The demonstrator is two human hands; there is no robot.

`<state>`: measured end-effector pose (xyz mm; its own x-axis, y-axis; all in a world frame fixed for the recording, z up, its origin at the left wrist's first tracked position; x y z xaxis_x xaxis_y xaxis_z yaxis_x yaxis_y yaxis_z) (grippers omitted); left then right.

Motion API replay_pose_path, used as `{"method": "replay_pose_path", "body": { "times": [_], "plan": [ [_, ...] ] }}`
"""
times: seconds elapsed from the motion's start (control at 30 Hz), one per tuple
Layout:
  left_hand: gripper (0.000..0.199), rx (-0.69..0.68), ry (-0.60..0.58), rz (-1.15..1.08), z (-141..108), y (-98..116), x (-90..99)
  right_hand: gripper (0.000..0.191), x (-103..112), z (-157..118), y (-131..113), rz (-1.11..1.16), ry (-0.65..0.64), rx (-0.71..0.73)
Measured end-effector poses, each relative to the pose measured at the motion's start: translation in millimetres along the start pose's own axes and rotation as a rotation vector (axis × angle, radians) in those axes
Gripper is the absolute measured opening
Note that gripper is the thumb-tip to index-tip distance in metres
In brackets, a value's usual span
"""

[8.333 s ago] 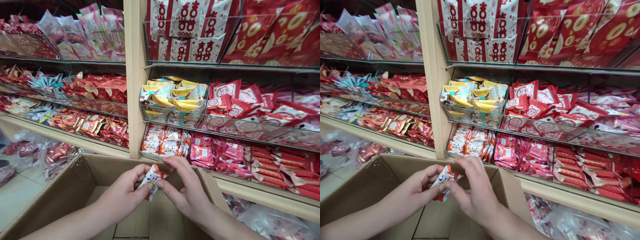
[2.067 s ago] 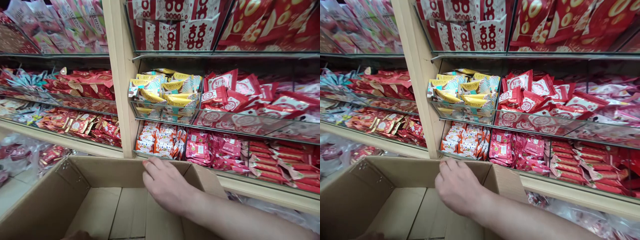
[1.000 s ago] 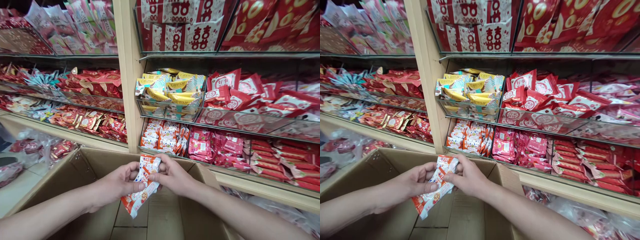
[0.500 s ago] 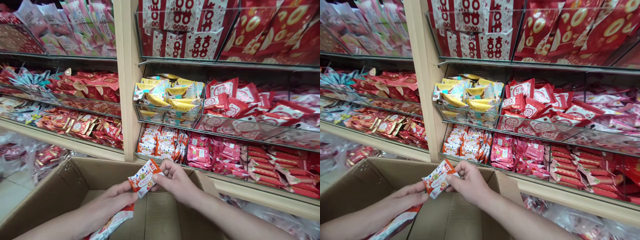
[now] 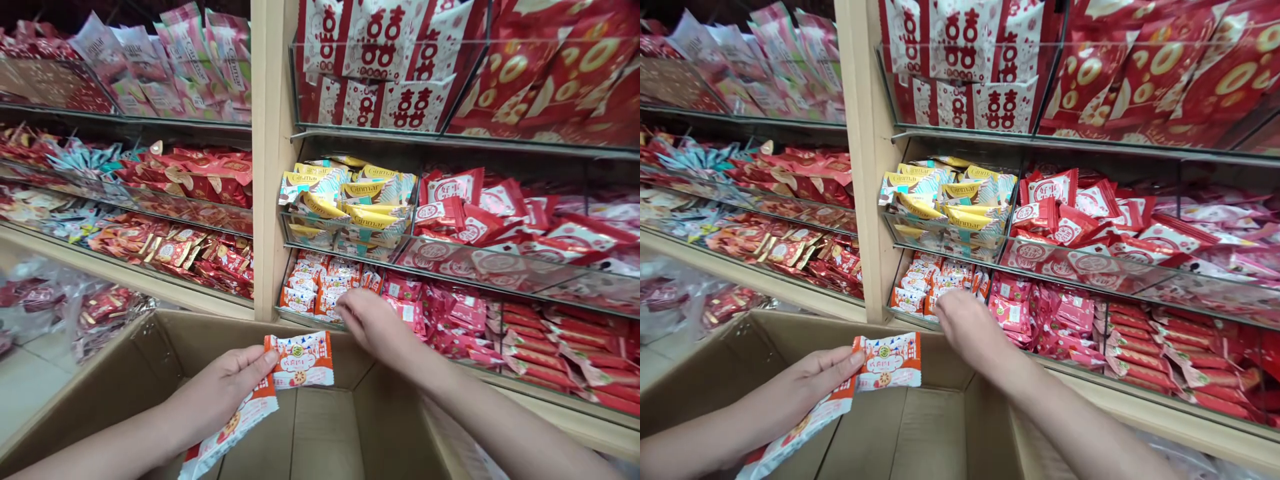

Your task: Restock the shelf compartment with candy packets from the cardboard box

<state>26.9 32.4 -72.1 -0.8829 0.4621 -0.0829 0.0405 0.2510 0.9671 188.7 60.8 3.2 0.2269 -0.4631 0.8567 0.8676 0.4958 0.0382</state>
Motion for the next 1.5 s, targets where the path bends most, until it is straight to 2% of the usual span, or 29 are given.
{"method": "replay_pose_path", "body": {
  "times": [0.1,0.2,0.43,0.63,0.77,0.87,1.03,1.5],
  "plan": [
    [0.044,-0.035,-0.062,0.068,0,1,-9.0,0.019,-10,24,18,-0.367,-0.068,0.027],
    [0.045,-0.066,-0.09,0.155,-1,-1,-13.9,0.022,-26,42,27,-0.525,-0.194,0.023],
    [0.041,-0.097,-0.219,0.174,-2,-4,-22.4,0.019,-37,55,40,-0.547,-0.305,-0.067],
    [0.042,-0.091,-0.157,0.275,1,-9,-13.4,0.025,-32,55,56,-0.519,-0.375,-0.178],
    [0.041,-0.079,-0.165,0.275,1,-10,-15.6,0.026,-33,55,59,-0.513,-0.382,-0.181],
    [0.039,-0.085,-0.211,0.244,-1,-8,-21.6,0.024,-36,54,53,-0.526,-0.367,-0.126],
    [0.039,-0.084,-0.206,0.312,0,-9,-21.4,0.026,-36,53,43,-0.577,-0.312,-0.082],
    [0.042,-0.072,-0.194,0.407,-2,-18,-19.2,0.026,-35,50,45,-0.639,-0.272,-0.146]
  ]
}}
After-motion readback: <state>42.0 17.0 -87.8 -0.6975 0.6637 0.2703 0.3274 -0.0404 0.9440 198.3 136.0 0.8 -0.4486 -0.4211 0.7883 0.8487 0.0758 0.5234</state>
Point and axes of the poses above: each hand's wrist, its own z-axis towards the middle knuckle, its own x-axis out of the back of the hand, y = z × x, the point moved 8 cm from there along z, towards the middle knuckle, and after that the axes turned 11 degrees about -z, right-handed, at the moved point
